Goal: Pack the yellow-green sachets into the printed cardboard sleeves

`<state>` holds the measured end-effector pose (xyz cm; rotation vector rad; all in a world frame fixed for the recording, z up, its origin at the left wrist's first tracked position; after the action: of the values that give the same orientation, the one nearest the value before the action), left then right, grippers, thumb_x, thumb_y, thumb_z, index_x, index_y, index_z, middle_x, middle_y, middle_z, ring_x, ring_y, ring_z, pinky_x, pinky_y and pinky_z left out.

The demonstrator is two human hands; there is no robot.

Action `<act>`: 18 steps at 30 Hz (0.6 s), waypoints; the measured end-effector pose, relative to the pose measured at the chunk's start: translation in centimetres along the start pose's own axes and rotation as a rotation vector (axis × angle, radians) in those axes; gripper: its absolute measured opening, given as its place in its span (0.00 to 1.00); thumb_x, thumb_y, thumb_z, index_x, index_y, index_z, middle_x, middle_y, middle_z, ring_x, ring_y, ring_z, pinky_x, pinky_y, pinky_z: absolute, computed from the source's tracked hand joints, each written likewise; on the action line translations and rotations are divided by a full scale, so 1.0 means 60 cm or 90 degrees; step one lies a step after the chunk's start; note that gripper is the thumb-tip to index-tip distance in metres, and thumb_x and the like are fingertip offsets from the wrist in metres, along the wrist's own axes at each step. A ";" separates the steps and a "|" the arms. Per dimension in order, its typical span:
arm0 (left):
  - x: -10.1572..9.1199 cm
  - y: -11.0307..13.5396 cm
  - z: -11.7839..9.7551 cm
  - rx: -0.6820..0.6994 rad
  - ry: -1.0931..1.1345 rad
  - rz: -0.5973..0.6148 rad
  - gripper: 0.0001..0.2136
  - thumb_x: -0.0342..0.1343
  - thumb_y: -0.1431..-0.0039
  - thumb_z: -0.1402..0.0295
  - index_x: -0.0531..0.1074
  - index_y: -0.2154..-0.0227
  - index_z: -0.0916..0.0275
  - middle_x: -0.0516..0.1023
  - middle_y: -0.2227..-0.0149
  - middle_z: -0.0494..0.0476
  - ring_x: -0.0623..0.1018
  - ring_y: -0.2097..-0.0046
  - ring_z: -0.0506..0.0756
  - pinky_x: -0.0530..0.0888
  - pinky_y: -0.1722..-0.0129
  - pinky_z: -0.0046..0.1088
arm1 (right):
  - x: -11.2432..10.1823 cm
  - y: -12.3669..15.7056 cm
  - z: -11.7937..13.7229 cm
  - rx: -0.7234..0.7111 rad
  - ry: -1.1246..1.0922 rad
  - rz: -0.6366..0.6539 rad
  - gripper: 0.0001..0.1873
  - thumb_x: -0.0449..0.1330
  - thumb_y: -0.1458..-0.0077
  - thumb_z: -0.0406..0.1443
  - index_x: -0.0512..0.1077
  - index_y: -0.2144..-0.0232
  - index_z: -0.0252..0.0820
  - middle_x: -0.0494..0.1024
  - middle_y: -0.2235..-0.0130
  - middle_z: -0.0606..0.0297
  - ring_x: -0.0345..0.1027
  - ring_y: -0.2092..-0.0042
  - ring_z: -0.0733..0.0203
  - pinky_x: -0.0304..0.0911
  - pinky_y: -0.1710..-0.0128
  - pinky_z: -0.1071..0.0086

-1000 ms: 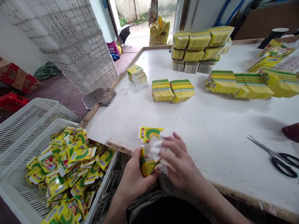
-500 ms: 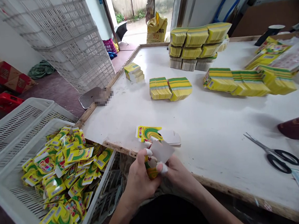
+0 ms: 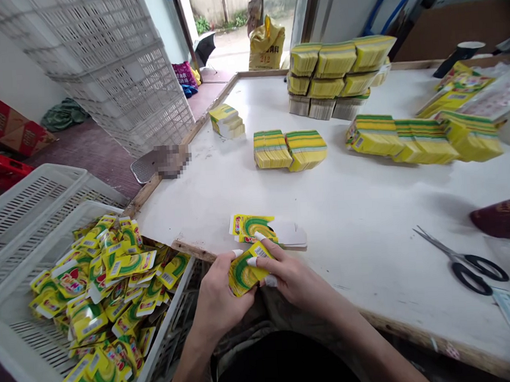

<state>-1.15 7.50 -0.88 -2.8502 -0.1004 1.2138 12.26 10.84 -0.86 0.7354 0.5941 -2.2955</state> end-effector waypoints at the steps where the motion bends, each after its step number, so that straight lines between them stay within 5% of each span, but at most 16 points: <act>1: -0.001 0.000 0.001 -0.001 0.007 0.009 0.24 0.62 0.52 0.66 0.64 0.51 0.60 0.75 0.56 0.59 0.76 0.55 0.60 0.74 0.54 0.39 | -0.005 0.000 0.002 0.001 -0.002 0.015 0.19 0.54 0.43 0.25 0.71 0.50 0.43 0.59 0.36 0.47 0.65 0.42 0.47 0.67 0.49 0.58; 6: -0.002 -0.002 -0.008 0.024 0.001 0.030 0.25 0.63 0.54 0.69 0.65 0.51 0.59 0.76 0.56 0.58 0.77 0.54 0.59 0.74 0.54 0.36 | -0.023 -0.002 0.014 0.005 -0.061 0.041 0.21 0.56 0.50 0.21 0.74 0.58 0.45 0.68 0.45 0.54 0.69 0.48 0.53 0.67 0.50 0.60; 12: -0.018 -0.002 -0.013 0.019 -0.005 0.006 0.24 0.63 0.54 0.67 0.66 0.52 0.59 0.76 0.57 0.57 0.77 0.55 0.59 0.74 0.54 0.36 | -0.011 0.006 0.009 0.007 -0.062 -0.042 0.18 0.56 0.46 0.26 0.69 0.53 0.42 0.59 0.38 0.48 0.60 0.40 0.48 0.64 0.47 0.57; 18: -0.006 -0.001 -0.012 0.013 0.037 0.063 0.23 0.63 0.53 0.67 0.67 0.52 0.58 0.76 0.57 0.56 0.78 0.56 0.58 0.74 0.54 0.34 | -0.010 0.007 0.010 0.005 -0.077 0.026 0.13 0.57 0.45 0.27 0.69 0.58 0.44 0.64 0.43 0.53 0.64 0.45 0.52 0.64 0.48 0.60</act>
<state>-0.88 7.54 -0.08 -2.9020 0.0552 1.1398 12.74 10.46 -0.14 0.6022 0.5109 -2.2867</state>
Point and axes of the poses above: each hand's wrist, its own y-axis away from the middle knuckle, its own x-axis out of the palm, z = x × y, the point moved 9 cm from there along -y, towards the middle knuckle
